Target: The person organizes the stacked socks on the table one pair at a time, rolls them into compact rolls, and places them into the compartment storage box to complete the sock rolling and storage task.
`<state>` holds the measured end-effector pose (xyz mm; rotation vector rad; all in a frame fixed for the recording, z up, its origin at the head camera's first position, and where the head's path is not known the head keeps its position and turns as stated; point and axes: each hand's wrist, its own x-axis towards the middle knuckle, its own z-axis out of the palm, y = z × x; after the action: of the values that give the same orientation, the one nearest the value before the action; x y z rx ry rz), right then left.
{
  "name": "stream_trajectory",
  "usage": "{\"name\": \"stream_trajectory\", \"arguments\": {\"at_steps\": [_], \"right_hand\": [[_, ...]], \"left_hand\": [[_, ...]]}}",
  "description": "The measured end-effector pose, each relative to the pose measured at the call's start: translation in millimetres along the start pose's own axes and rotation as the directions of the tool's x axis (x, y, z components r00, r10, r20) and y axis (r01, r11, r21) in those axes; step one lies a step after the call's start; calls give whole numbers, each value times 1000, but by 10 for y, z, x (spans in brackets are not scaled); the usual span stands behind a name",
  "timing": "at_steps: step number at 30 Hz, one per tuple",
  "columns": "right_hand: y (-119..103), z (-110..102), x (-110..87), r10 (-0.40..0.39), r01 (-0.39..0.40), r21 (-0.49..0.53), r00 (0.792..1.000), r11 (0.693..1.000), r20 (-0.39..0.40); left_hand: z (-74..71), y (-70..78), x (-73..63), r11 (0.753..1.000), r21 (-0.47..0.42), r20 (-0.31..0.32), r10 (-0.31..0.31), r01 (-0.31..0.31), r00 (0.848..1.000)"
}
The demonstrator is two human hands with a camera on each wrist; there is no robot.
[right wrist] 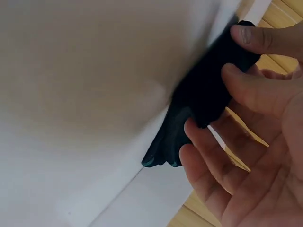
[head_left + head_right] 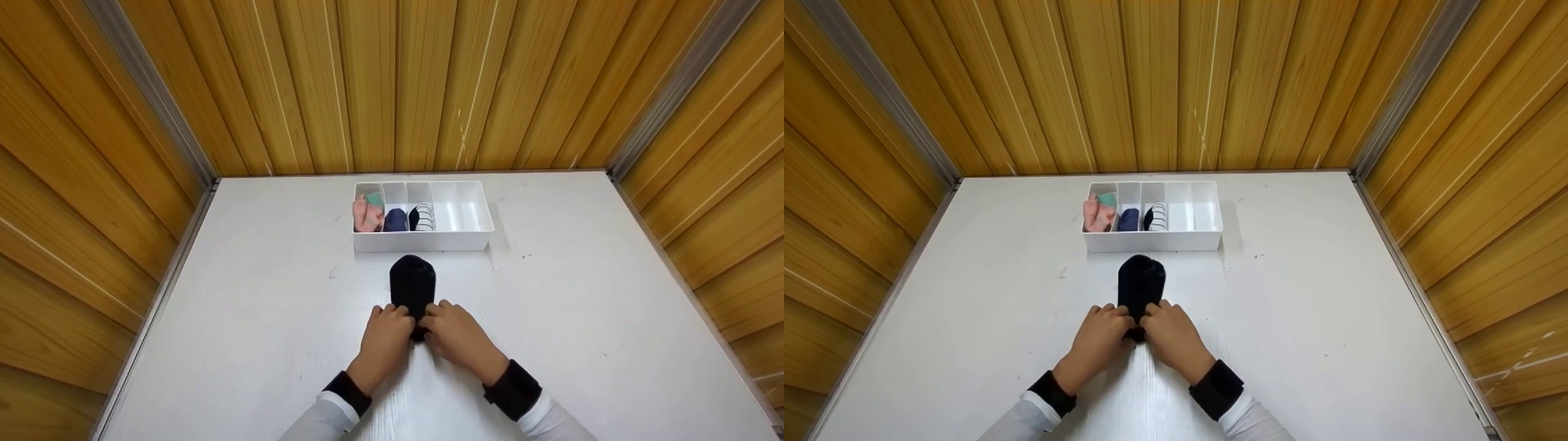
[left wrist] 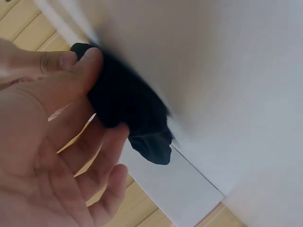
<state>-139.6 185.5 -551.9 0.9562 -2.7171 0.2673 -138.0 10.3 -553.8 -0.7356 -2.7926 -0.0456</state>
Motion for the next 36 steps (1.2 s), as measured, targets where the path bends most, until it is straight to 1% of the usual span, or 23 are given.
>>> {"name": "stream_trajectory", "arguments": {"at_steps": [2, 4, 7, 9, 10, 12, 15, 18, 20, 22, 25, 27, 31, 34, 36], "right_hand": [[-40, -5, -17, -11, 9, -47, 999, 999, -34], [-77, 6, -33, -13, 8, -71, 998, 997, -65], [-107, 49, -44, -4, -2, -60, 996, 998, -93], [-112, 78, -39, 5, -11, -51, 995, 999, -103], [-111, 88, -37, 7, -13, -51, 994, 999, -108], [-106, 103, -30, 7, -14, -57, 993, 998, -117], [-98, 112, -26, 4, -11, -62, 993, 998, -115], [-92, 115, -23, 17, -20, -29, 995, 999, -102], [-90, 115, -22, 31, -32, -10, 995, 999, -96], [-90, 110, -17, 34, -36, -22, 994, 999, -100], [-94, 104, -14, 13, -21, -72, 994, 997, -106], [-92, 102, -17, -7, -5, -111, 994, 994, -106], [-80, 108, -32, -40, 30, -130, 996, 991, -80], [-76, 103, -40, -40, 33, -104, 997, 994, -62], [-73, 101, -41, -30, 26, -78, 998, 997, -53]], "left_hand": [[-12, -10, 33, 999, -42, 25, -11, 12, 1000], [-34, -33, 67, 993, -114, 60, -28, 35, 998], [-64, -76, 110, 971, -228, 114, -51, 76, 992], [-78, -100, 120, 957, -273, 143, -61, 99, 988], [-83, -109, 119, 954, -281, 146, -62, 101, 987], [-83, -118, 104, 958, -270, 140, -57, 94, 989], [-80, -117, 63, 975, -212, 102, -47, 68, 994], [-62, -113, 27, 988, -152, 58, -33, 42, 998], [-45, -110, 12, 992, -126, 32, -27, 31, 999], [-30, -104, 9, 993, -112, 8, -23, 24, 1000], [-24, -84, 14, 994, -107, -18, -21, 19, 1000], [-34, -66, 22, 994, -105, -21, -18, 15, 1000], [-61, -43, 28, 992, -123, 15, -13, 14, 1000], [-73, -43, 22, 989, -144, 41, -18, 24, 999], [-71, -49, 7, 989, -142, 48, -19, 26, 999]]}}
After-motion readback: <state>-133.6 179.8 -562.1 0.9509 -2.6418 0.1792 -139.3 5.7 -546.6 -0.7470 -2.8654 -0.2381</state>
